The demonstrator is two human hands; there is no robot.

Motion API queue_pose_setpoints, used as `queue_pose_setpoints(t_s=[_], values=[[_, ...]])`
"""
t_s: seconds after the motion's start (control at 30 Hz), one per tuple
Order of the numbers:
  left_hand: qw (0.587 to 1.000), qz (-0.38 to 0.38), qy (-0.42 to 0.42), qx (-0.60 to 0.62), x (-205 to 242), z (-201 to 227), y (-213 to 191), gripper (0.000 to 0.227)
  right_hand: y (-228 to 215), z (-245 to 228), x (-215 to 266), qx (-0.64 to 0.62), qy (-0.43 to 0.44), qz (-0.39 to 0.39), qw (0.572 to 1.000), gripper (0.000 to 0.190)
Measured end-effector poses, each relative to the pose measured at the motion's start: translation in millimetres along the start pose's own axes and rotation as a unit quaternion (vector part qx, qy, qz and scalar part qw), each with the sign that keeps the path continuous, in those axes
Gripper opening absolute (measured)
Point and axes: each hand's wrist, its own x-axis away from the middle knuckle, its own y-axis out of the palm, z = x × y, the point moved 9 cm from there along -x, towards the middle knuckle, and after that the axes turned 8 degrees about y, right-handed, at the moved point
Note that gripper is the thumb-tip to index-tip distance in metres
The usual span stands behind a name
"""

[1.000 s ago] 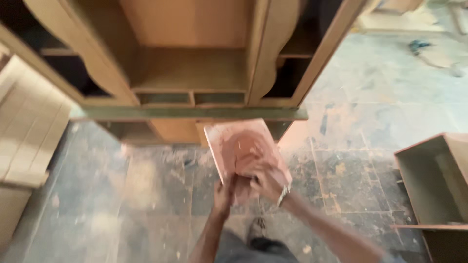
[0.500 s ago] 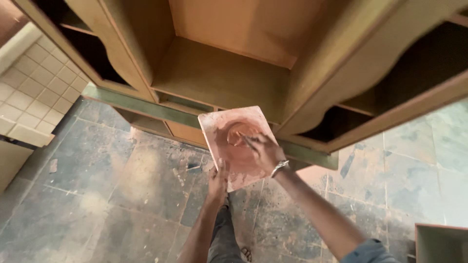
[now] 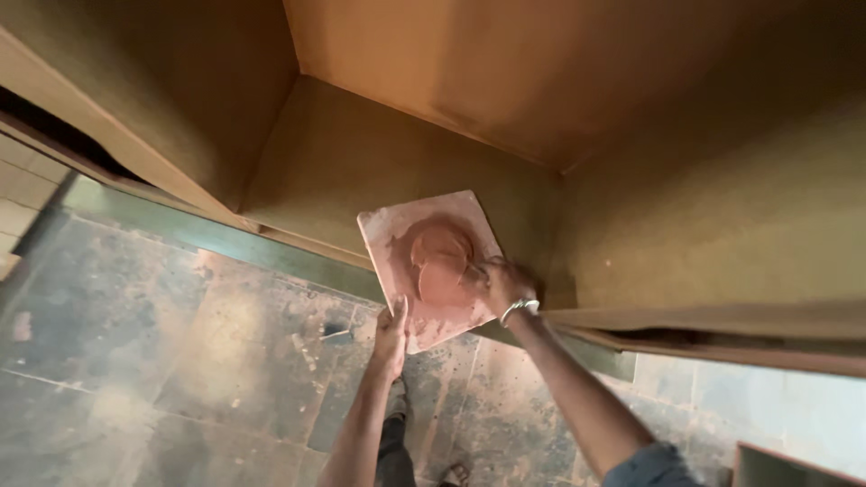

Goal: The person mixes a reddish-brown paste on a flat board, then uses a small block to apply the paste to the edges and surfaces of a wooden cabinet. Another person works on a tile nearby.

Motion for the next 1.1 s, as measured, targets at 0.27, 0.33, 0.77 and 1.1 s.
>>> queue_pose_setpoints(t_s=[0.27, 0.33, 0.77, 1.1], values=[[0.998, -0.003, -0.029, -0.047, -43.6, -8.6, -3.9, 0.047, 7.9, -81.3, 3.7, -0.035, -0.186, -0.094, 0.977, 0.036], [0.997, 0.002, 0.006, -0.072, -53.6, -18.5, -11.1, 0.053, 2.7, -77.8, -19.3, -0.062, -0.155, -0.038, 0.985, 0.037], [0.982, 0.099, -0.070, -0.142, -87.7, -59.9, -44.4, 0.093, 53.0, -42.6, -9.2, -0.454, 0.227, -0.160, 0.847, 0.023], [0.989, 0.089, -0.095, -0.069, -82.3, -36.6, -26.4, 0.100, 8.2, -41.6, -22.3, -0.013, -0.100, 0.065, 0.993, 0.041]])
